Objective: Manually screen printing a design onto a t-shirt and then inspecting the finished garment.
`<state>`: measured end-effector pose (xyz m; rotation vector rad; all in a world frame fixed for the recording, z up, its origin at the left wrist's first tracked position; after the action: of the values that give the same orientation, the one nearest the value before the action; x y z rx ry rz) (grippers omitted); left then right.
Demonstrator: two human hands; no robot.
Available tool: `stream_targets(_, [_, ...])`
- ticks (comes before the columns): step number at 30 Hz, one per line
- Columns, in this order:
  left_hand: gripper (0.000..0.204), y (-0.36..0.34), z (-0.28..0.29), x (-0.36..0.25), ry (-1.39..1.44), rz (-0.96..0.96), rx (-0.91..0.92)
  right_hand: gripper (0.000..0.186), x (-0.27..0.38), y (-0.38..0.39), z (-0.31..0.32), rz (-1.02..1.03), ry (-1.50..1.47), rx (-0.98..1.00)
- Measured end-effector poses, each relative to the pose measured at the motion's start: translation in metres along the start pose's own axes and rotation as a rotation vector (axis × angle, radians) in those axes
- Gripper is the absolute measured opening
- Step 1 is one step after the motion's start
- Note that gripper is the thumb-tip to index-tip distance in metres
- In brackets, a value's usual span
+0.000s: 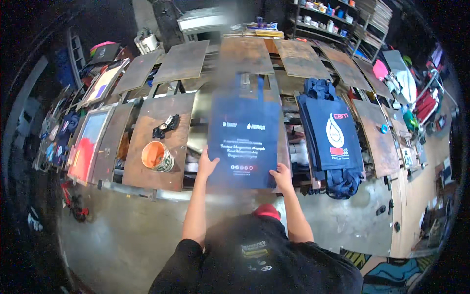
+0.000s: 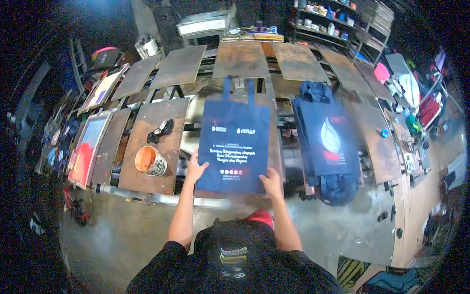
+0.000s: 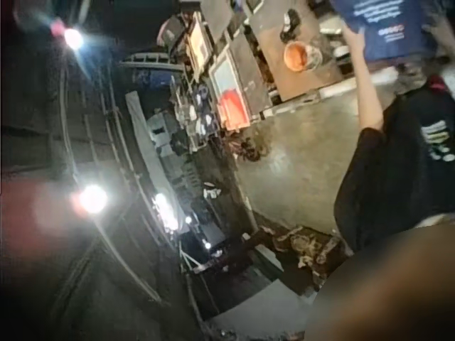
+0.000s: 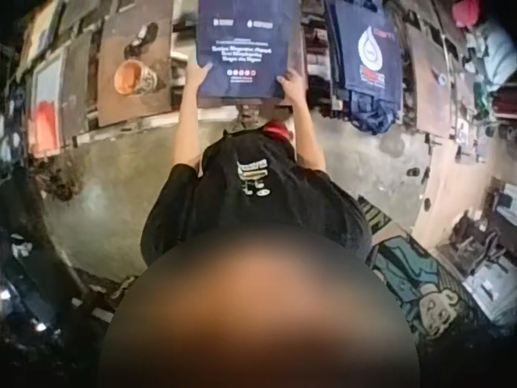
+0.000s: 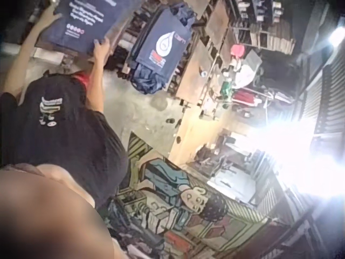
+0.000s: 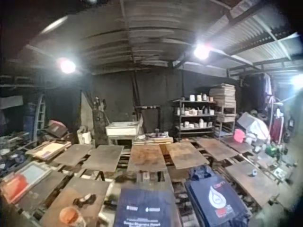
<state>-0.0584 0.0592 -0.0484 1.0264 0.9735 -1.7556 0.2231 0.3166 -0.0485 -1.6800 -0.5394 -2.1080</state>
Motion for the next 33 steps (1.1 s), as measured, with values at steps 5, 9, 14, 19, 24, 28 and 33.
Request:
stream_targets(5, [0.101, 0.038, -0.004, 0.037, -0.207, 0.141, 0.141, 0.042, -0.017, 0.018, -0.009, 0.264, 0.476, -0.185])
stream_targets(9, [0.087, 0.066, 0.01, 0.022, -0.298, 0.068, 0.059, 0.044, 0.004, 0.042, 0.003, 0.128, 0.599, -0.234])
stream_targets(14, [0.074, 0.063, 0.044, 0.007, -0.296, 0.069, -0.129, 0.04, 0.023, 0.048, -0.011, 0.144, 0.599, -0.164])
stream_targets(19, [0.067, 0.071, 0.065, 0.033, -0.238, 0.084, -0.239, 0.038, 0.036, 0.045, -0.039, 0.178, 0.707, -0.115])
stream_targets(24, [0.07, 0.087, 0.065, 0.053, -0.168, 0.152, -0.193, 0.034, 0.03, 0.044, -0.041, 0.195, 0.716, -0.126])
stream_targets(28, [0.059, 0.106, 0.078, 0.097, 0.025, 0.151, -0.21, 0.03, 0.031, 0.054, -0.045, 0.198, 0.686, -0.016])
stream_targets(33, [0.033, 0.123, 0.064, 0.079, -0.003, 0.304, -0.17, 0.031, -0.005, 0.05, -0.022, 0.217, 0.643, -0.047])
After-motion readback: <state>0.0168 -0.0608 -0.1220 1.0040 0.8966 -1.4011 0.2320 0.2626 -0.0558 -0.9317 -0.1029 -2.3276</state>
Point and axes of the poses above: each hand's wrist, its own y-axis away from the middle knuckle, its own z-axis out of the back of the hand, x = y × z, the point moved 9 cm from there along -y, towards the middle knuckle, and after that the axes turned 13 degrees about -x, right-handed, at the moved point
